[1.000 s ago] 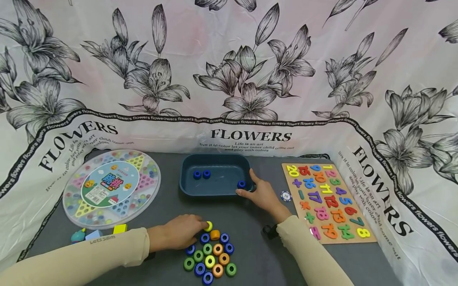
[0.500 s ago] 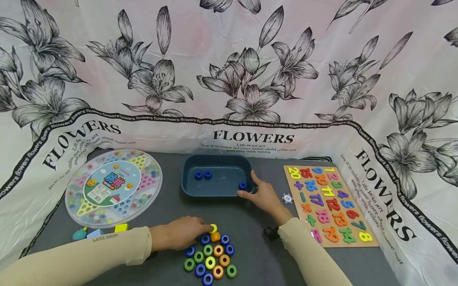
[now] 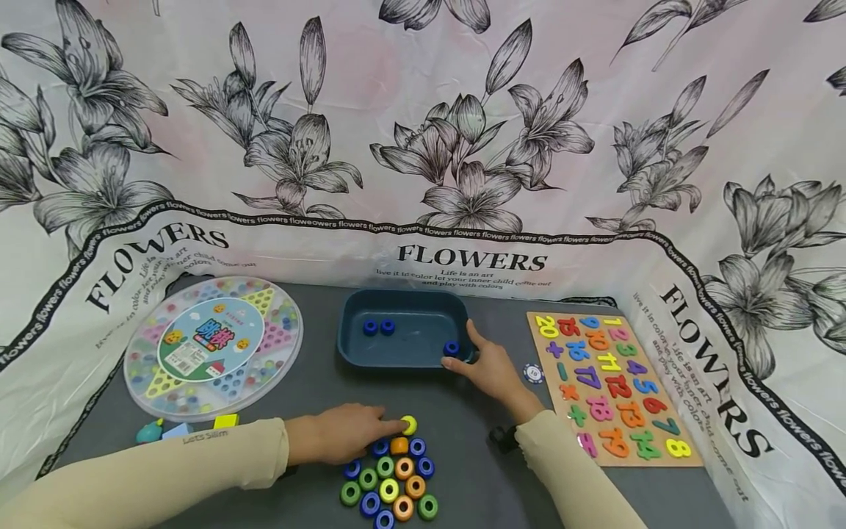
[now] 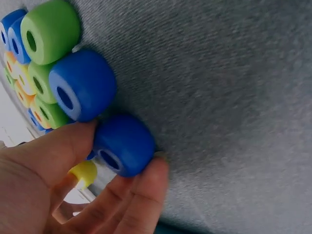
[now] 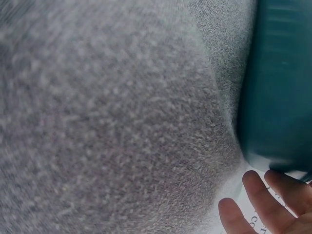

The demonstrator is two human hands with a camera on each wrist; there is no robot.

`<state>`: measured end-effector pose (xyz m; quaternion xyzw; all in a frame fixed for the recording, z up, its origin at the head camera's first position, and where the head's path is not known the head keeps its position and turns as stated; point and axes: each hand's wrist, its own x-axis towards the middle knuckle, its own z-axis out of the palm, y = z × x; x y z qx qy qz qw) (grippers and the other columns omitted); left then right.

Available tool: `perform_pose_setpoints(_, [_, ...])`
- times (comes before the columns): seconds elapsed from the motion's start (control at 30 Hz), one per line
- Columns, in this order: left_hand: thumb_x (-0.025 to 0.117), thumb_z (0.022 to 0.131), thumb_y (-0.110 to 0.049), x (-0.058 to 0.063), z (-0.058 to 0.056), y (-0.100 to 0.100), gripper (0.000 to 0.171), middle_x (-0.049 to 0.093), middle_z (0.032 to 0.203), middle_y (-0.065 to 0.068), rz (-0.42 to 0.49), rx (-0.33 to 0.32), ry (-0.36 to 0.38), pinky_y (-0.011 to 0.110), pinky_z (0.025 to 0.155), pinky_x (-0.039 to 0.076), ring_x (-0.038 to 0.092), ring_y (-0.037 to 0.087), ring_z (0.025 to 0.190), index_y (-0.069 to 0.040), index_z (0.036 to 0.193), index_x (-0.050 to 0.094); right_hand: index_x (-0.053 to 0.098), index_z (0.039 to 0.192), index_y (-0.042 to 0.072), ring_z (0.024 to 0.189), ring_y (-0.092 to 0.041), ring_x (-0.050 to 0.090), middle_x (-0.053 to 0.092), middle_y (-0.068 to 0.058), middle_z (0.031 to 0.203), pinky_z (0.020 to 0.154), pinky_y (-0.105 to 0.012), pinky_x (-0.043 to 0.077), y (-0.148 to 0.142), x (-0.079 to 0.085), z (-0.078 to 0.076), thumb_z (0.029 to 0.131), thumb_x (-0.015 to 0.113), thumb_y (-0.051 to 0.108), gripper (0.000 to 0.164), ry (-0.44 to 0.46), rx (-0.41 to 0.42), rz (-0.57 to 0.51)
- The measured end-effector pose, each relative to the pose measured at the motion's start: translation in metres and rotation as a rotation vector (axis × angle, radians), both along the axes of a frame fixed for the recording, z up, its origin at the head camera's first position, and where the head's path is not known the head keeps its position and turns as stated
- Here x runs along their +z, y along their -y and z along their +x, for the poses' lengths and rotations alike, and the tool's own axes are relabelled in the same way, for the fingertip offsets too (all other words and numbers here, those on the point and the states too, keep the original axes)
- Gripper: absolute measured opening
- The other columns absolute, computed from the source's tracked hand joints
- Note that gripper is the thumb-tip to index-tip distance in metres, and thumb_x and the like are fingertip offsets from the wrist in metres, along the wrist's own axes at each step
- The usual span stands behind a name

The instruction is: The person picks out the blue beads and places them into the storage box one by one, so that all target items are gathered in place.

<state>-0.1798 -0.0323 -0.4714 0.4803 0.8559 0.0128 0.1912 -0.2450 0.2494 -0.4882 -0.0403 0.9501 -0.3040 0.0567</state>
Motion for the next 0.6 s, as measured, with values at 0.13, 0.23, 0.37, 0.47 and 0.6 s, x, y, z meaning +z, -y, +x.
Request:
perform_pose_setpoints(0.13, [0.072,0.080,-0.016,-0.0007,-0.0004,0.0016,0.055,0.059,0.106,-0.001,0.026,0.003,0.003,0.029,0.073,0.052,0.061,0.010,0.085,-0.030,0.128,0.049,0.016,0.149,0.019,0.081,-0.019,0.055,0.051,-0.006,0.064,0.060,-0.028,0.038,0.0012,-0.0004,-0.0002,0.069,0.061,0.071,0.105,-0.008,-0.012,0.013])
perform_pose_setpoints(0.23, [0.073,0.079,-0.016,-0.0005,-0.0004,0.0022,0.050,0.058,0.106,-0.001,0.041,0.014,0.010,0.028,0.073,0.052,0.060,0.010,0.085,-0.028,0.123,0.052,0.016,0.149,0.020,0.082,-0.019,0.056,0.050,-0.006,0.064,0.059,-0.028,0.037,0.0011,-0.0009,-0.0004,0.069,0.061,0.070,0.105,-0.005,-0.017,0.015])
perform_pose_setpoints(0.37, [0.073,0.079,-0.016,-0.0005,-0.0006,0.0026,0.039,0.057,0.103,-0.002,0.058,0.027,0.020,0.029,0.073,0.052,0.059,0.009,0.084,-0.023,0.114,0.055,0.015,0.149,0.020,0.088,-0.020,0.057,0.060,-0.013,0.077,0.062,-0.028,0.039,0.0006,-0.0021,-0.0007,0.068,0.060,0.072,0.106,-0.011,-0.013,0.009])
perform_pose_setpoints(0.47, [0.073,0.079,-0.016,-0.0014,-0.0010,0.0028,0.035,0.056,0.100,-0.004,0.072,0.024,0.018,0.029,0.072,0.052,0.057,0.007,0.083,-0.021,0.109,0.055,0.015,0.149,0.019,0.103,-0.021,0.057,0.060,-0.021,0.117,0.068,-0.030,0.041,0.0002,-0.0029,-0.0008,0.068,0.060,0.073,0.107,-0.018,-0.009,0.007])
perform_pose_setpoints(0.6, [0.073,0.078,-0.014,-0.0024,-0.0010,0.0032,0.037,0.056,0.096,-0.005,0.093,0.023,0.024,0.028,0.069,0.051,0.057,0.007,0.082,-0.022,0.107,0.050,0.016,0.150,0.018,0.109,-0.021,0.055,0.038,-0.018,0.145,0.073,-0.032,0.041,0.0001,-0.0028,0.0002,0.069,0.059,0.073,0.107,-0.022,-0.003,0.004])
